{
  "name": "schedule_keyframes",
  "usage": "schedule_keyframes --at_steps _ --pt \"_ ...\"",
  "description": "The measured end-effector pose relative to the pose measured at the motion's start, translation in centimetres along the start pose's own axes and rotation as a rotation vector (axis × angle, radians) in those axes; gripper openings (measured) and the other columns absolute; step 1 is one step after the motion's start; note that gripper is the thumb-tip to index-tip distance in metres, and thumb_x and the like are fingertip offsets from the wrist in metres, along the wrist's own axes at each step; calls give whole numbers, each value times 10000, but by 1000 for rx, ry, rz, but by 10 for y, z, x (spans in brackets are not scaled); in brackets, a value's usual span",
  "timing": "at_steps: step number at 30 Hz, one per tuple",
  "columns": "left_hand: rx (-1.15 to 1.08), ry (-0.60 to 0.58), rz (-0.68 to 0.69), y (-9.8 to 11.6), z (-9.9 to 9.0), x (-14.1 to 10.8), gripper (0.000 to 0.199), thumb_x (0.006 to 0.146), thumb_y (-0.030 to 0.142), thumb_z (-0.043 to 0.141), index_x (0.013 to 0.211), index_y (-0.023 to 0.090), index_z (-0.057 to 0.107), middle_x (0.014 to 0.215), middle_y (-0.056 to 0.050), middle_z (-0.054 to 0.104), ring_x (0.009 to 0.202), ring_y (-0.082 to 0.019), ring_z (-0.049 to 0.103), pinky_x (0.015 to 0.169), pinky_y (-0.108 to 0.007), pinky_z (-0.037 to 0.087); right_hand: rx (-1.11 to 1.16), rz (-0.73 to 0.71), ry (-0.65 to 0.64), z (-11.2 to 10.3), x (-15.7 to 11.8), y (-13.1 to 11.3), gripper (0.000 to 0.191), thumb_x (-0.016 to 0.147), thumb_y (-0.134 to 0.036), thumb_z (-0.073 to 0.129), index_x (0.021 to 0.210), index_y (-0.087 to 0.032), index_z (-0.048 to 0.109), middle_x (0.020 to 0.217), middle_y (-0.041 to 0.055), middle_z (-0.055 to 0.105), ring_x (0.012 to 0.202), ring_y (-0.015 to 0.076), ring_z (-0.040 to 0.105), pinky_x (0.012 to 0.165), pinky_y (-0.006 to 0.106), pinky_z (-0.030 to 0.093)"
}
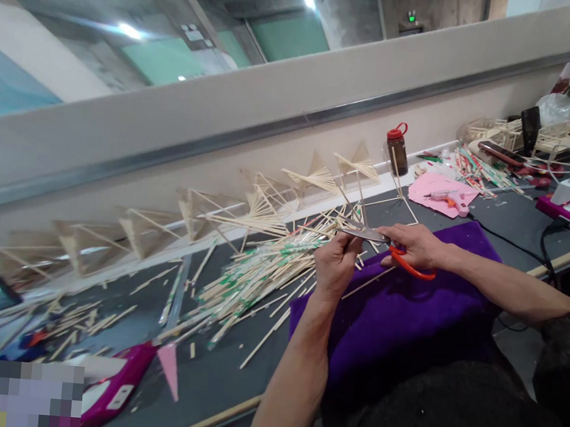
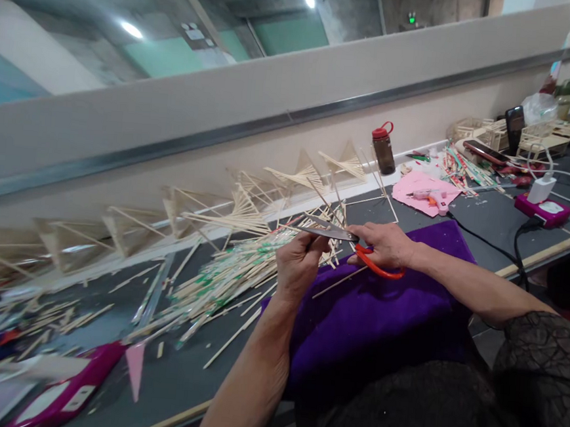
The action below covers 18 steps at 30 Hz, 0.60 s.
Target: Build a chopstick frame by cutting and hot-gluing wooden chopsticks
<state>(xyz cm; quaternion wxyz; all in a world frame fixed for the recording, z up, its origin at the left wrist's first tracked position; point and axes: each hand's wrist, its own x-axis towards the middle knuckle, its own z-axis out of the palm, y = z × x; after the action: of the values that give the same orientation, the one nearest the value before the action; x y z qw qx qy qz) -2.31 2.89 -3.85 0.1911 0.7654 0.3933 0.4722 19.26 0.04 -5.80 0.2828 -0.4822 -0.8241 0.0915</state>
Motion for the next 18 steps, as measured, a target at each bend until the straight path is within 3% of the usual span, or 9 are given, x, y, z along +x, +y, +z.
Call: schedule_keyframes --at_steps 5,10,18 --pt "-133 -39 -78 -1 0 0 286 855 404 637 640 218 603 586 12 617 561 -132 560 574 -249 444 5 3 -14 -3 0 -2 693 860 -554 725 1452 -230 567 1058 88 714 880 216 638 787 323 470" --pt "-295 -105 -184 -2 1 2 373 823 473 673 585 207 563 533 23 524 481 -96 406 466 -234 321 -8 -22 -38 -7 1 1 725 865 -543 724 1473 -186 557 1043 109 715 847 218 635 757 329 465" --pt "-507 -211 -377 8 -1 5 532 685 632 773 520 188 530 452 50 389 400 -47 233 405 -219 155 -12 -76 -17 -8 1 3 664 868 -530 720 1438 -217 586 1064 99 726 882 212 648 770 320 467"
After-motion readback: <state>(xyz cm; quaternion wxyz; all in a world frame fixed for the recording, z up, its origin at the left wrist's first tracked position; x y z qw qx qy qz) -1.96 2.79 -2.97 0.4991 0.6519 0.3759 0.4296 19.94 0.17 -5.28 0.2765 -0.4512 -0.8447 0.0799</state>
